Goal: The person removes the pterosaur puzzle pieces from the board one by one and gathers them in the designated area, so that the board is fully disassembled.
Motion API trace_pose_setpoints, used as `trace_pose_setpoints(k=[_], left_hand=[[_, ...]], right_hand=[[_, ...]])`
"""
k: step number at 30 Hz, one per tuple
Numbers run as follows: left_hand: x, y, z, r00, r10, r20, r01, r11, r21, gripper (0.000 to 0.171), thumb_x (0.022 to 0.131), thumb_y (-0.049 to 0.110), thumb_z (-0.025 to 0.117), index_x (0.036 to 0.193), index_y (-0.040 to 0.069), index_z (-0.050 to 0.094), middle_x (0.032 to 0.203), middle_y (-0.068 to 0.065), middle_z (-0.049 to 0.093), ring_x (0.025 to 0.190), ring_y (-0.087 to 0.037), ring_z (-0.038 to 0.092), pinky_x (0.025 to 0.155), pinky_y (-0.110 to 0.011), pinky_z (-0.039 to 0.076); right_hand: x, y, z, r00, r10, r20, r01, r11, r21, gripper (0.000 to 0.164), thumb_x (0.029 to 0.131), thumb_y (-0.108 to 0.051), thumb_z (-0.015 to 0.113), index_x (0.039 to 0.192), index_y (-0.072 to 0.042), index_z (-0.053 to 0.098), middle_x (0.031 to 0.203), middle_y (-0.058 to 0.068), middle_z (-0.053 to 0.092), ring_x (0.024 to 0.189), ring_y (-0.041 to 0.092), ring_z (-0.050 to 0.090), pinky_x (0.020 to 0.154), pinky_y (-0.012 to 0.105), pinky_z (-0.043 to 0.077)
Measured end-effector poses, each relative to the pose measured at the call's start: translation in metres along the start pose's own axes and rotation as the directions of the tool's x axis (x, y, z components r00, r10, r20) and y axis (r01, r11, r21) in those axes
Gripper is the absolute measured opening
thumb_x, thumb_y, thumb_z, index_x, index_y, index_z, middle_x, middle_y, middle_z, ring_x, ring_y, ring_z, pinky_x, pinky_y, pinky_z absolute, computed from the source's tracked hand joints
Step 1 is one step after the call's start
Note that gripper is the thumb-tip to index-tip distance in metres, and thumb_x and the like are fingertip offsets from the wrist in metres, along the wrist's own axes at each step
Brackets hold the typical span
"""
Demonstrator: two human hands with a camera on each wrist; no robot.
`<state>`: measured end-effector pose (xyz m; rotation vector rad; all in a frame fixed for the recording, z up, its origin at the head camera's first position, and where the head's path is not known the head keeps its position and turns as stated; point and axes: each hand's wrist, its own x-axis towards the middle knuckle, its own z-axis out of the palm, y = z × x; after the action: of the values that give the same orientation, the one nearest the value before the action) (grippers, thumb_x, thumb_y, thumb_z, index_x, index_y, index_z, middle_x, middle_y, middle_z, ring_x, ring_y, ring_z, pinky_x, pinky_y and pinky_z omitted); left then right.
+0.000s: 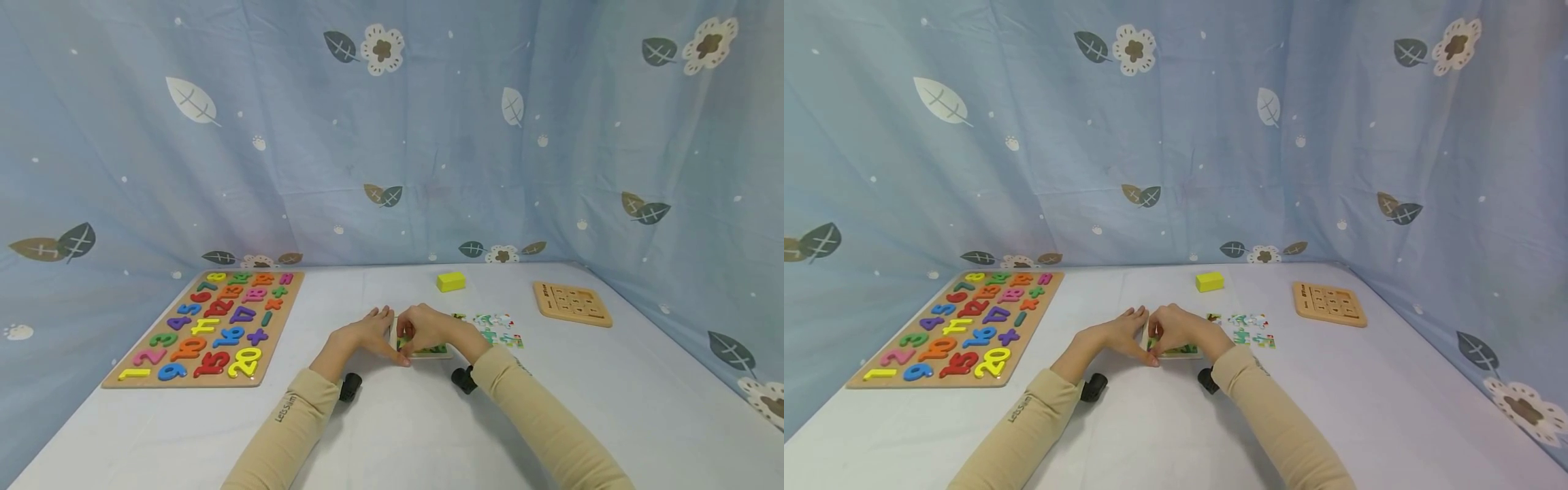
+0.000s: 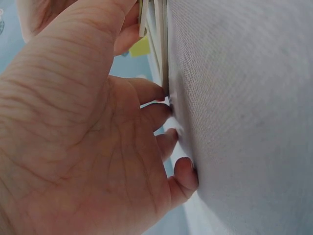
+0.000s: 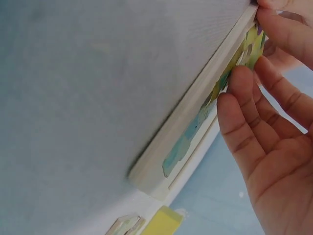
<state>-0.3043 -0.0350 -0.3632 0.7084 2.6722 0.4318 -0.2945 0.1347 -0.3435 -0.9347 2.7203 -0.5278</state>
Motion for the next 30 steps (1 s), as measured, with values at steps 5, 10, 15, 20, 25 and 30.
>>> trace_pose_setpoints(k=[5,10,15,20,25,30], left_hand=[[-0.001,0.0,0.0,1.0,-0.001,-0.003,0.001,1.0,-0.011,0.117,0.074,0.059,0.074,0.154,0.002,0.01,0.162,-0.015,0.007,0.15,-0.035,0.003,0.119,-0.053,0.017],[-0.001,0.001,0.0,1.0,-0.002,0.002,0.002,1.0,-0.012,0.117,0.074,0.059,0.074,0.154,0.002,0.011,0.162,-0.015,0.007,0.15,-0.035,0.004,0.119,-0.054,0.017],[0.0,0.001,0.0,1.0,-0.005,0.002,0.005,1.0,0.002,0.116,0.075,0.059,0.073,0.154,0.002,0.011,0.162,-0.015,0.008,0.15,-0.035,0.005,0.119,-0.053,0.018],[0.002,0.001,0.0,1.0,-0.008,-0.006,0.008,1.0,0.009,0.116,0.074,0.058,0.075,0.154,0.001,0.013,0.162,-0.015,0.01,0.15,-0.035,0.006,0.119,-0.052,0.018],[0.003,0.001,0.001,1.0,-0.002,-0.013,0.002,1.0,0.017,0.116,0.074,0.057,0.076,0.153,0.0,0.014,0.161,-0.016,0.011,0.15,-0.036,0.007,0.119,-0.051,0.019],[0.003,0.001,0.002,1.0,0.005,-0.018,-0.005,1.0,0.02,0.115,0.074,0.056,0.075,0.153,-0.001,0.014,0.161,-0.017,0.011,0.15,-0.036,0.007,0.12,-0.05,0.018]], right_hand=[[-0.002,-0.001,-0.001,0.999,-0.023,-0.03,0.022,1.0,-0.009,0.019,0.077,-0.018,0.081,0.085,-0.01,0.067,0.069,-0.002,0.06,0.058,0.006,0.05,0.054,0.018,0.044],[-0.006,0.0,-0.005,0.997,-0.059,-0.047,0.057,0.998,-0.03,0.019,0.077,-0.019,0.081,0.087,-0.008,0.068,0.07,-0.002,0.061,0.06,0.005,0.05,0.056,0.017,0.044],[-0.014,0.006,-0.012,0.997,-0.057,-0.06,0.055,0.998,-0.04,0.018,0.078,-0.018,0.08,0.088,-0.008,0.069,0.071,-0.003,0.059,0.063,0.006,0.048,0.058,0.018,0.043],[-0.025,0.013,-0.019,0.997,-0.037,-0.065,0.034,0.998,-0.047,0.018,0.077,-0.017,0.081,0.086,-0.007,0.069,0.069,-0.003,0.056,0.062,0.006,0.045,0.057,0.018,0.041],[-0.038,0.019,-0.022,0.998,0.009,-0.057,-0.011,0.999,-0.042,0.016,0.077,-0.016,0.081,0.085,-0.009,0.068,0.068,-0.004,0.053,0.063,0.007,0.044,0.057,0.018,0.039],[-0.051,0.027,-0.023,0.998,0.035,-0.05,-0.037,0.999,-0.031,0.016,0.076,-0.015,0.081,0.085,-0.009,0.068,0.067,-0.004,0.052,0.063,0.008,0.044,0.058,0.019,0.039]])
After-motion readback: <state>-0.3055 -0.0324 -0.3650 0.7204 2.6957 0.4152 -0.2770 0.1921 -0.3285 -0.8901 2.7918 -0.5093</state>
